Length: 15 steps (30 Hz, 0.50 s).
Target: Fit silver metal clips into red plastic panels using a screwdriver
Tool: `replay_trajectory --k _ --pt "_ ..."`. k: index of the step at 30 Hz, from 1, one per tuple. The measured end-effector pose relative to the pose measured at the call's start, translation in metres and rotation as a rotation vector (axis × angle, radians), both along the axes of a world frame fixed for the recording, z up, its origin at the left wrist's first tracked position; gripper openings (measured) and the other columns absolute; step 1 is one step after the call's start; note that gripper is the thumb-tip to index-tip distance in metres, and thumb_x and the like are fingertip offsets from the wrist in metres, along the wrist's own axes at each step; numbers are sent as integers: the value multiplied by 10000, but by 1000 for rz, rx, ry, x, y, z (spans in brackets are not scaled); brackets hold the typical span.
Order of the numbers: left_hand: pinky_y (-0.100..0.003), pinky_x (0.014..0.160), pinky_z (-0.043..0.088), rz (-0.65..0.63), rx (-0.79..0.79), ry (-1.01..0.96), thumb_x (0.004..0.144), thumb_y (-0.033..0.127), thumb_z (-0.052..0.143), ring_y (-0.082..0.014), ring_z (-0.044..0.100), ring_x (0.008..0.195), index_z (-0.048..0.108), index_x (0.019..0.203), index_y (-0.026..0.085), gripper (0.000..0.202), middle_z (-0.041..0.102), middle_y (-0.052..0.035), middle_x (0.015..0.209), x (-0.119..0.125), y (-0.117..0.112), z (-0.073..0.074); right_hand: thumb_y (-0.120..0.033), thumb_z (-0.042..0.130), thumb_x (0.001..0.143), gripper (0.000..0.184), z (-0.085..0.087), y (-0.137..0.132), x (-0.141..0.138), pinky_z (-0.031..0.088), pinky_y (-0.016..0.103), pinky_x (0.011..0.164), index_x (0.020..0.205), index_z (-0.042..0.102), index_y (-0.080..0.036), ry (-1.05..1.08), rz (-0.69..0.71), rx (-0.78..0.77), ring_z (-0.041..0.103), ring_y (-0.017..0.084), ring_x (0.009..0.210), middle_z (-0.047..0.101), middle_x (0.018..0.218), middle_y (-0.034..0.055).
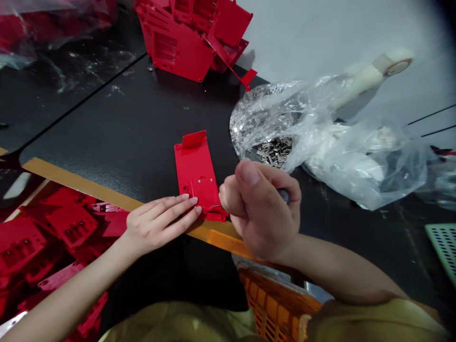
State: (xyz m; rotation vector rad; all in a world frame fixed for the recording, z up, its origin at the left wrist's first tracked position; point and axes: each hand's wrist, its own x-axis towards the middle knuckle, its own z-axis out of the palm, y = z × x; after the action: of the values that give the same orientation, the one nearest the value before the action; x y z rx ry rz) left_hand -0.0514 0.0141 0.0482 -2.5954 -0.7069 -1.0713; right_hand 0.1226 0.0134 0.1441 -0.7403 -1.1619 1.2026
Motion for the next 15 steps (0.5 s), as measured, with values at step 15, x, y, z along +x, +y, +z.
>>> replay_trajectory --k 15 --pt "-256 967 522 -16 -16 -6 904 112 610 -167 660 1128 612 1242 161 341 725 -56 1162 -6 1 -11 -431 596 901 570 8 12 13 169 212 358 492 286 -184 -4 43 -59 171 41 349 240 416 -88"
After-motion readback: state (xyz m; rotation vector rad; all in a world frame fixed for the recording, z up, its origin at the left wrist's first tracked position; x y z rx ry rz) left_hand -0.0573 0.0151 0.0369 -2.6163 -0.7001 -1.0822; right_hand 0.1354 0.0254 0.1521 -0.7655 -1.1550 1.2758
